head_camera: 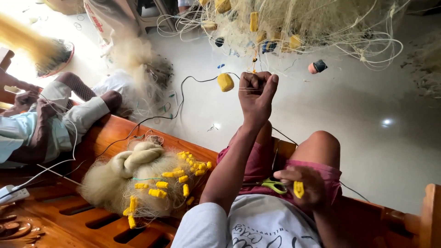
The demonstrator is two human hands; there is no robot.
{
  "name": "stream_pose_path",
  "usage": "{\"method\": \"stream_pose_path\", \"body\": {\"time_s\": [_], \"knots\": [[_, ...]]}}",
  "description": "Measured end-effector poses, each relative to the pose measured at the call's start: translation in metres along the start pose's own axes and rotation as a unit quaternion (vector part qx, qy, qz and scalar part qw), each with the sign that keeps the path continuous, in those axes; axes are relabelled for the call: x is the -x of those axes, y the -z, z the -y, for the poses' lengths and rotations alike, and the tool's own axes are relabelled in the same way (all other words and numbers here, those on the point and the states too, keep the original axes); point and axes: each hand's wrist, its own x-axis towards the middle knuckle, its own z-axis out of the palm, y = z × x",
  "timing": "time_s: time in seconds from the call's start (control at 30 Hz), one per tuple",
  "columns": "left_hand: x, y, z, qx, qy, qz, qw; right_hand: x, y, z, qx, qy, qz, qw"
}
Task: Repairing or weaving a fishing net using a shuttle and scissors while seated.
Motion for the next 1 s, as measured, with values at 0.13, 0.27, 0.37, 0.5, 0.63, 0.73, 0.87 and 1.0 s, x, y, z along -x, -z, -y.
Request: {"method": "stream_pose_path", "body": {"time_s": [0.13, 0.27, 0.37, 0.5, 0.63, 0.73, 0.87, 1.0], "knots": [[-0.003, 0.007, -0.007, -0.004, 0.037, 0.006, 0.999, -0.049, 0.028, 0.042, 0.0, 0.021, 0.001, 1.0], [0.006, 0.01, -0.001, 0.008, 0.008, 0.076, 0.997, -0.068, 0.049, 0.061, 0.095, 0.044, 0.066, 0.992], [0.005, 0.004, -0.005, 0.006, 0.019, 0.05, 0.999, -0.08, 0.07, 0.058, 0.2, 0.045, 0.08, 0.975], [-0.002, -0.004, -0.024, 0.138, 0.13, -0.042, 0.981, -0.125, 0.098, 0.042, 0.42, 0.09, -0.047, 0.902], [-0.006, -0.007, -0.033, 0.14, 0.167, -0.079, 0.973, -0.158, 0.104, 0.016, 0.392, 0.11, -0.096, 0.908], [-0.004, -0.008, -0.033, 0.14, 0.168, -0.093, 0.971, -0.165, 0.103, 0.002, 0.46, 0.12, -0.098, 0.874], [-0.001, -0.011, -0.032, 0.144, 0.176, -0.087, 0.97, -0.17, 0.097, -0.004, 0.471, 0.099, -0.098, 0.871], [0.001, -0.014, -0.031, 0.165, 0.195, -0.092, 0.963, -0.171, 0.091, -0.004, 0.38, 0.037, -0.107, 0.918]]}}
